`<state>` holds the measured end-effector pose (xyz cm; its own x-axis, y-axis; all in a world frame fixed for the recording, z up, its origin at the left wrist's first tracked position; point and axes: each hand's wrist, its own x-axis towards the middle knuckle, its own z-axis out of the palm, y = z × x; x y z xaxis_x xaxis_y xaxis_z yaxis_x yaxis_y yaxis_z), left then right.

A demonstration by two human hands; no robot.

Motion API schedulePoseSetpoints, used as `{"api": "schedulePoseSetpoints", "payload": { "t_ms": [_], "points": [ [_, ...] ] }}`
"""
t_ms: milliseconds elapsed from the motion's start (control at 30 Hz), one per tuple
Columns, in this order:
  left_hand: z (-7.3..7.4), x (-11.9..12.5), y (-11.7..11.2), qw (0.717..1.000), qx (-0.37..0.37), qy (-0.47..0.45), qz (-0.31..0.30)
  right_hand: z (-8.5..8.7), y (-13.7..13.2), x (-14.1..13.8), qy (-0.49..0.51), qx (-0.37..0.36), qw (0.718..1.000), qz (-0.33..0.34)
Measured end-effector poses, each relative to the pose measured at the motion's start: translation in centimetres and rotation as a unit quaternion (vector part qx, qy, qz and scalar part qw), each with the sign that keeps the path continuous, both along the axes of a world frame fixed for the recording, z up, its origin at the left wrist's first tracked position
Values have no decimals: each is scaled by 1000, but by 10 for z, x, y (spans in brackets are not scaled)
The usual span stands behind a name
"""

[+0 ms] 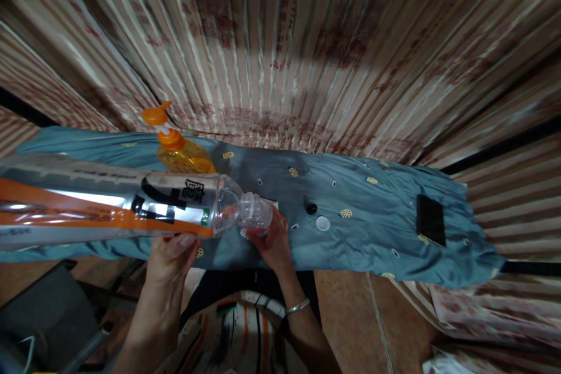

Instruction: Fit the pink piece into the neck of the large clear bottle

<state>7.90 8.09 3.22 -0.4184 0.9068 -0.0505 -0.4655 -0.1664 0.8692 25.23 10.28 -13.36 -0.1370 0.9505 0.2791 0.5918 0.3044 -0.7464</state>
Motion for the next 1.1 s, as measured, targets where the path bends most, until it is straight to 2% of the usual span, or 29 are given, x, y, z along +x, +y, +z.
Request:
{"api": "schedulePoseSetpoints", "payload": {
  "t_ms": [600, 1100],
  "points": [
    [-8, -3, -2, 999, -15, 16, -26, 3, 0, 0, 5, 1, 1000, 2],
    [-11, -3, -2, 1000, -20, 15, -17, 3, 0, -1, 8, -2, 1000, -7]
  ]
}}
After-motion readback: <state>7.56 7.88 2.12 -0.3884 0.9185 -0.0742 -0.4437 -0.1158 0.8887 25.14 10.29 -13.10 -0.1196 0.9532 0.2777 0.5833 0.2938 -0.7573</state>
